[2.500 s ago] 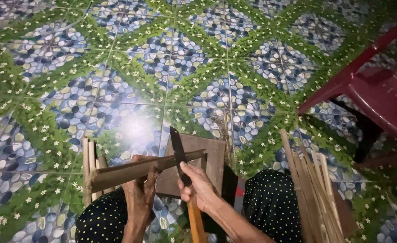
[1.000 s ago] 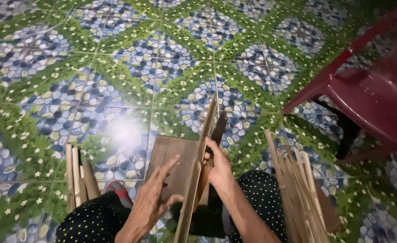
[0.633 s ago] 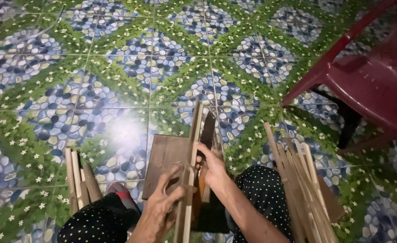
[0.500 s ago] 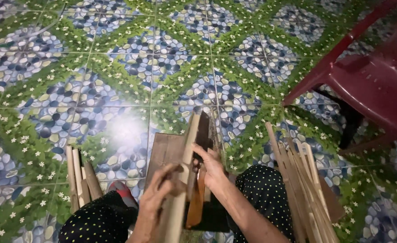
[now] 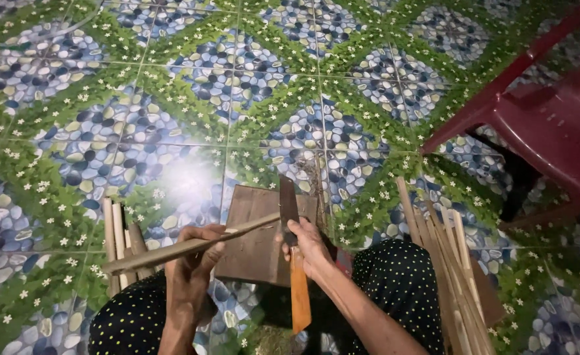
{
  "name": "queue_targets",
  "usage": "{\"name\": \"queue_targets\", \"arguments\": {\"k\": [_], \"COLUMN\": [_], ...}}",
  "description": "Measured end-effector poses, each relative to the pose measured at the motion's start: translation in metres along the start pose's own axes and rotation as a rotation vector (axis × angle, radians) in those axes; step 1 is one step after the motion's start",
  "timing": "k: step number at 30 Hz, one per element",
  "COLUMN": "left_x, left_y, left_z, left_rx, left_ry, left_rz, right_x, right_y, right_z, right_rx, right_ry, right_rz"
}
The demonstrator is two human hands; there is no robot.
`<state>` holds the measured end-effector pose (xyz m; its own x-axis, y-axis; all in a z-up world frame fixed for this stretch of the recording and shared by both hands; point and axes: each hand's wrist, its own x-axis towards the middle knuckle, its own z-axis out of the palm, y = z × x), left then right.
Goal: The person is using a large knife to shave and split thin strips of bamboo against a wooden block on the floor.
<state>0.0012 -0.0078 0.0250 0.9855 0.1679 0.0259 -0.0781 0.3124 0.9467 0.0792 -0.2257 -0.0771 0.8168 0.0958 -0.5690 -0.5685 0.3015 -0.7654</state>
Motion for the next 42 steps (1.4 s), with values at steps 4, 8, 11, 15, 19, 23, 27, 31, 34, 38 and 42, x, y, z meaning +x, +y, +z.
{"name": "queue_targets", "arguments": {"k": [4, 8, 11, 15, 19, 23, 27, 31, 34, 38, 42], "left_x": [0.003, 0.002, 0.007, 0.004, 0.005, 0.002, 0.005, 0.004, 0.006, 0.008, 0.006], "left_y": [0.006, 0.022, 0.018, 0.024, 0.027, 0.052, 0.038, 0.035, 0.037, 0.034, 0.039], "left_z": [-0.004, 0.004, 0.004, 0.007, 0.006, 0.016, 0.005, 0.002, 0.004, 0.004, 0.007], "left_rx": [0.108, 0.215, 0.191, 0.105, 0.125, 0.265, 0.233, 0.268, 0.261, 0.207, 0.408], "left_ry": [0.086, 0.188, 0.284, 0.349, 0.409, 0.493, 0.515, 0.492, 0.512, 0.521, 0.547], "left_rz": [0.054, 0.141, 0.239, 0.194, 0.124, -0.055, -0.047, -0.015, -0.014, 0.012, -0.128], "right_x": [0.019, 0.021, 0.035, 0.041, 0.05, 0.058, 0.063, 0.067, 0.064, 0.043, 0.012], "right_y": [0.017, 0.021, 0.035, 0.039, 0.04, 0.047, 0.053, 0.056, 0.055, 0.044, 0.025], "right_z": [-0.016, -0.024, -0.035, -0.037, -0.042, -0.047, -0.047, -0.049, -0.043, -0.027, -0.004], "right_rx": [0.039, -0.027, -0.018, -0.057, -0.037, -0.07, -0.077, -0.054, 0.024, 0.055, 0.087], "right_ry": [0.091, 0.093, 0.103, 0.114, 0.182, 0.209, 0.208, 0.211, 0.172, 0.145, 0.026], "right_rz": [0.077, 0.104, 0.098, 0.099, 0.131, 0.14, 0.149, 0.178, 0.188, 0.234, 0.252]}}
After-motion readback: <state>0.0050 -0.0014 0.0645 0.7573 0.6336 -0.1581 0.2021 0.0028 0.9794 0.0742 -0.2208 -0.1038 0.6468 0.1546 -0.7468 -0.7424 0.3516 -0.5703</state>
